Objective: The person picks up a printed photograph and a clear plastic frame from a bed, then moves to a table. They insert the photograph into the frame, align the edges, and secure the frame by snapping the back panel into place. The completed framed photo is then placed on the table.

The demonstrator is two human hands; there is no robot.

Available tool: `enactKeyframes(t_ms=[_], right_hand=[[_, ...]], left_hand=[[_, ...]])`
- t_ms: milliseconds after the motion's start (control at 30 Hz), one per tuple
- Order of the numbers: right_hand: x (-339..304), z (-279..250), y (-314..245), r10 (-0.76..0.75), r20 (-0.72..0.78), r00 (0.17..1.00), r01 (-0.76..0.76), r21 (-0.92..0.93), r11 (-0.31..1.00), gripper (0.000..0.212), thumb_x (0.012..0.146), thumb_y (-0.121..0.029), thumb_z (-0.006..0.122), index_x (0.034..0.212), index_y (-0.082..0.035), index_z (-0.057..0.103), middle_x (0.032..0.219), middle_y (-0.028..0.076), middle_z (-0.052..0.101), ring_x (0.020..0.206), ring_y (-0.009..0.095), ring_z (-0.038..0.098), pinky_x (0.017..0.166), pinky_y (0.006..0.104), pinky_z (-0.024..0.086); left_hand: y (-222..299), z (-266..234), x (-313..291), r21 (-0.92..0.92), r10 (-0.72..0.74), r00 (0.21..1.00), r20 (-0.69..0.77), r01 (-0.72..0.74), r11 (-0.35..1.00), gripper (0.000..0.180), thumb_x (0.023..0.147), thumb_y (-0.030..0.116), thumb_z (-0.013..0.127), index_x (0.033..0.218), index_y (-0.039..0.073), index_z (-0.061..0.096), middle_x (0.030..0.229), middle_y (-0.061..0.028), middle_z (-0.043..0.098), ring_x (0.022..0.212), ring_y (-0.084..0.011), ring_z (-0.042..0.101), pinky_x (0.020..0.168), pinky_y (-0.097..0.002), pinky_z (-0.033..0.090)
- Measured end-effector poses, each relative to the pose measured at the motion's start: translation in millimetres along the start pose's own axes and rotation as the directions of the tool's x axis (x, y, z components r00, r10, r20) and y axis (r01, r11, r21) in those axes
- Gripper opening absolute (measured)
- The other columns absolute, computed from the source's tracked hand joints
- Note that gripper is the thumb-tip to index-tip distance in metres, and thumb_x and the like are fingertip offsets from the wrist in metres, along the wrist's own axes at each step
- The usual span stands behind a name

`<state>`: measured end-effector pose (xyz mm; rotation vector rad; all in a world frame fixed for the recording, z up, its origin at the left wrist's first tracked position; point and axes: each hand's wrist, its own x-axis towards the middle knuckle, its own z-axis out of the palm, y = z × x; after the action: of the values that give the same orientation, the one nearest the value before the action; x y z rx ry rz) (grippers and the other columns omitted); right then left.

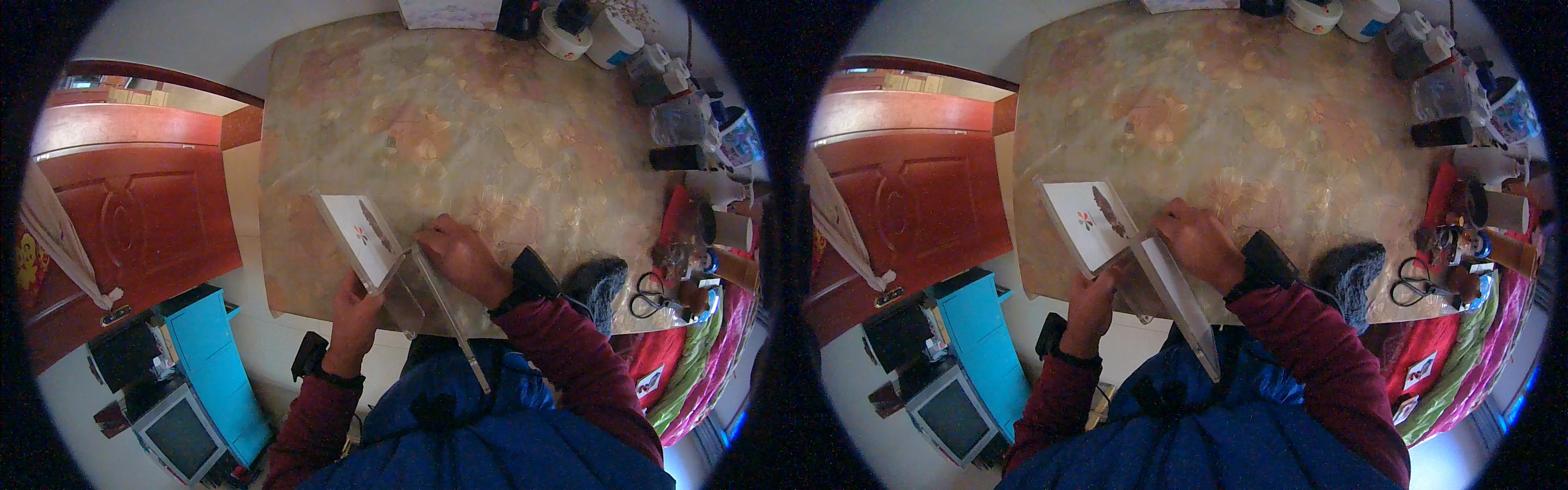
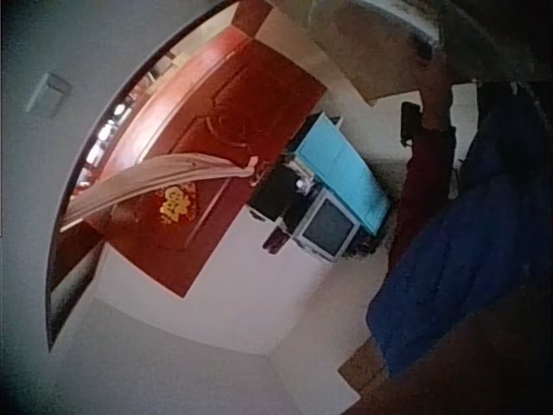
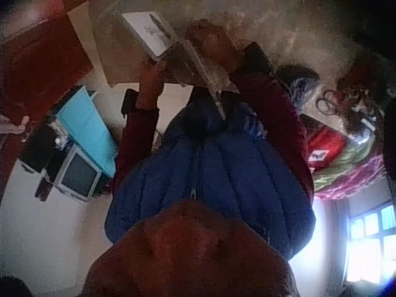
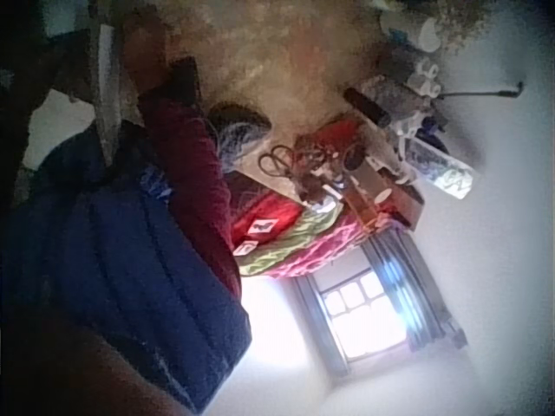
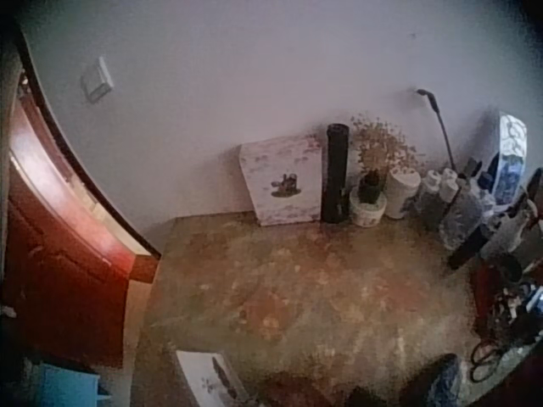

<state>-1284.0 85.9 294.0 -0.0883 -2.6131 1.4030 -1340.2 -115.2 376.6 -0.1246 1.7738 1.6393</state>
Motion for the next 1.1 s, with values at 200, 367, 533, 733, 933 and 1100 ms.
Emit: enactKeyframes(t_ms=[200, 367, 533, 733, 933, 1100], right_hand=[[2, 4, 0, 0.01, -0.036, 0.999, -0.01, 0.003, 1.0, 0.015, 0.086, -0.013, 0.064, 0.1, -0.008, 0.067, 0.098, 0.015, 0.06, 0.082, 0.037, 0.067, 0.072, 0.0456, 0.057], [4, 0, 0, -0.008, -0.018, 1.0, 0.008, 0.004, 1.0, 0.012, 0.086, -0.012, 0.064, 0.096, -0.007, 0.065, 0.097, 0.014, 0.059, 0.08, 0.037, 0.065, 0.071, 0.0456, 0.057], [7, -7, -3, -0.005, 0.011, 1.0, 0.004, 0.043, 0.999, 0.01, 0.085, -0.012, 0.065, 0.094, -0.006, 0.065, 0.097, 0.014, 0.059, 0.082, 0.035, 0.065, 0.072, 0.0438, 0.057], [9, -10, -4, -0.041, -0.02, 0.999, 0.042, 0.058, 0.997, 0.008, 0.084, -0.011, 0.064, 0.09, -0.006, 0.066, 0.093, 0.013, 0.06, 0.082, 0.034, 0.065, 0.071, 0.0427, 0.057], [9, -5, 0, -0.037, -0.004, 0.999, 0.038, 0.046, 0.998, 0.009, 0.084, -0.011, 0.064, 0.091, -0.006, 0.066, 0.094, 0.014, 0.059, 0.081, 0.035, 0.065, 0.072, 0.0434, 0.056], [7, -3, 1, -0.013, 0.013, 1.0, 0.013, 0.04, 0.999, 0.01, 0.085, -0.011, 0.063, 0.094, -0.005, 0.066, 0.096, 0.014, 0.058, 0.083, 0.036, 0.064, 0.073, 0.0442, 0.056]], left_hand=[[-1, 0, -1, -0.028, 0.024, 1.0, 0.001, -0.024, 0.999, 0.041, 0.091, 0.003, 0.054, 0.132, -0.005, 0.053, 0.128, -0.0161, 0.062, 0.118, -0.0272, 0.061, 0.103, -0.0409, 0.049], [-2, -3, 1, 0.018, 0.02, 1.0, 0.023, -0.02, 1.0, 0.041, 0.093, 0.007, 0.054, 0.132, -0.004, 0.053, 0.129, -0.0154, 0.062, 0.119, -0.0261, 0.061, 0.103, -0.0402, 0.049], [-3, -3, 1, 0.022, 0.012, 1.0, 0.018, -0.012, 1.0, 0.04, 0.094, 0.009, 0.055, 0.132, -0.004, 0.054, 0.129, -0.0145, 0.062, 0.118, -0.0255, 0.061, 0.104, -0.0403, 0.048], [0, -2, -2, 0.058, -0.007, 1.0, -0.001, 0.007, 0.998, 0.039, 0.094, 0.007, 0.054, 0.132, -0.004, 0.054, 0.129, -0.0144, 0.062, 0.118, -0.0256, 0.061, 0.104, -0.0406, 0.048], [2, -1, -1, 0.059, -0.019, 1.0, 0.007, 0.018, 0.998, 0.042, 0.094, 0.007, 0.055, 0.135, -0.004, 0.051, 0.132, -0.0156, 0.061, 0.119, -0.0264, 0.061, 0.105, -0.0407, 0.048], [2, -1, -2, -0.001, 0.018, 0.998, 0.055, -0.018, 1.0, 0.044, 0.094, 0.007, 0.055, 0.136, -0.005, 0.05, 0.134, -0.016, 0.059, 0.12, -0.0268, 0.061, 0.105, -0.0402, 0.047]])
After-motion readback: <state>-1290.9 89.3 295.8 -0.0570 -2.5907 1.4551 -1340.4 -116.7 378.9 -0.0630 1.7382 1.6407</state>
